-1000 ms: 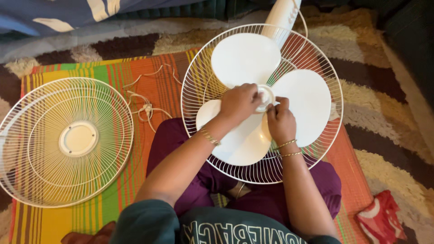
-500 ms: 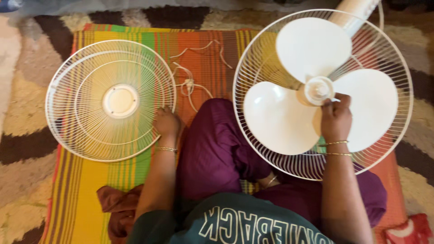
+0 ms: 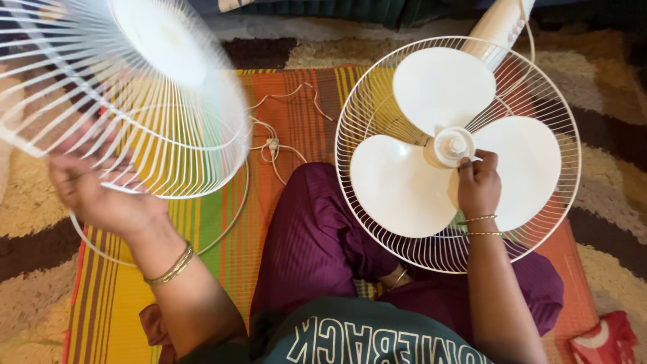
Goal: The person assembles a white pedestal fan by attaching the fan blades to the motor hub, securing them with a nut, and then attaching the rear wire cage. The person uses a cloth to wipe the fan blades during assembly.
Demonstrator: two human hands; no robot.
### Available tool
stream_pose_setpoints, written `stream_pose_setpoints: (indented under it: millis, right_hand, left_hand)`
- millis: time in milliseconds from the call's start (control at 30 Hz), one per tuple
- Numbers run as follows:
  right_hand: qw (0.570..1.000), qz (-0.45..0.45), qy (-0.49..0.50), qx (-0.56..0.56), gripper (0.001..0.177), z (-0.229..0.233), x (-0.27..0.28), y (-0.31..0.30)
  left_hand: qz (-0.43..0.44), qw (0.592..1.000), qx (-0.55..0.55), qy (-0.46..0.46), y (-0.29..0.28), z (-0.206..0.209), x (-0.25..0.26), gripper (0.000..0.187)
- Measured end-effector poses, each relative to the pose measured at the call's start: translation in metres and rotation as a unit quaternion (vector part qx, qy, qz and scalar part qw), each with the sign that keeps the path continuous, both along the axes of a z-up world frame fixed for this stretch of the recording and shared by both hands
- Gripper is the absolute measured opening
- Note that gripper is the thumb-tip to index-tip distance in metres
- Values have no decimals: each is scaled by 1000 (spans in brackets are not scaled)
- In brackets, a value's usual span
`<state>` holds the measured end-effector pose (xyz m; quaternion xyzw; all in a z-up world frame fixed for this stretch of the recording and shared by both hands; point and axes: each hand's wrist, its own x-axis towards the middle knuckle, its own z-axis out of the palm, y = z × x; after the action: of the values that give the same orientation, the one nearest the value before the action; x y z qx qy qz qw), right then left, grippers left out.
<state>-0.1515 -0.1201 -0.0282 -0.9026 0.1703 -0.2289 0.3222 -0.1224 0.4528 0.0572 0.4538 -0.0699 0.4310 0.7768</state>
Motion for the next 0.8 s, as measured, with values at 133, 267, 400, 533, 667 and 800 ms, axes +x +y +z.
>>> stream_pose_setpoints:
  millis: [133,267,400,533,667,800]
  right_hand:
    - [1000,11,-27,8,28,-2,-3,0]
    - [996,-27,12,81,27,-13,-5,-6]
    - [973,10,-194,125,28,-24,-5,-11]
    - [818,62,-357,445,56,-16,-8,-18]
    - [713,-10,-344,611,74,5,-28,-40]
    - [693,-10,-362,623,70,15,-32,-58]
  left_hand:
    - [-176,962,-157,-140,-35,33,-6,28]
    - [-352,898,-192,-181,-79,34,3,32]
    - [-492,812,-283,-140,-144,12,13,32]
    - [-530,784,-322,-38,-226,-21,23,36]
    - [-509,771,-361,130,-263,-56,22,39]
    - [-577,728,-355,107,-272,-85,39,36]
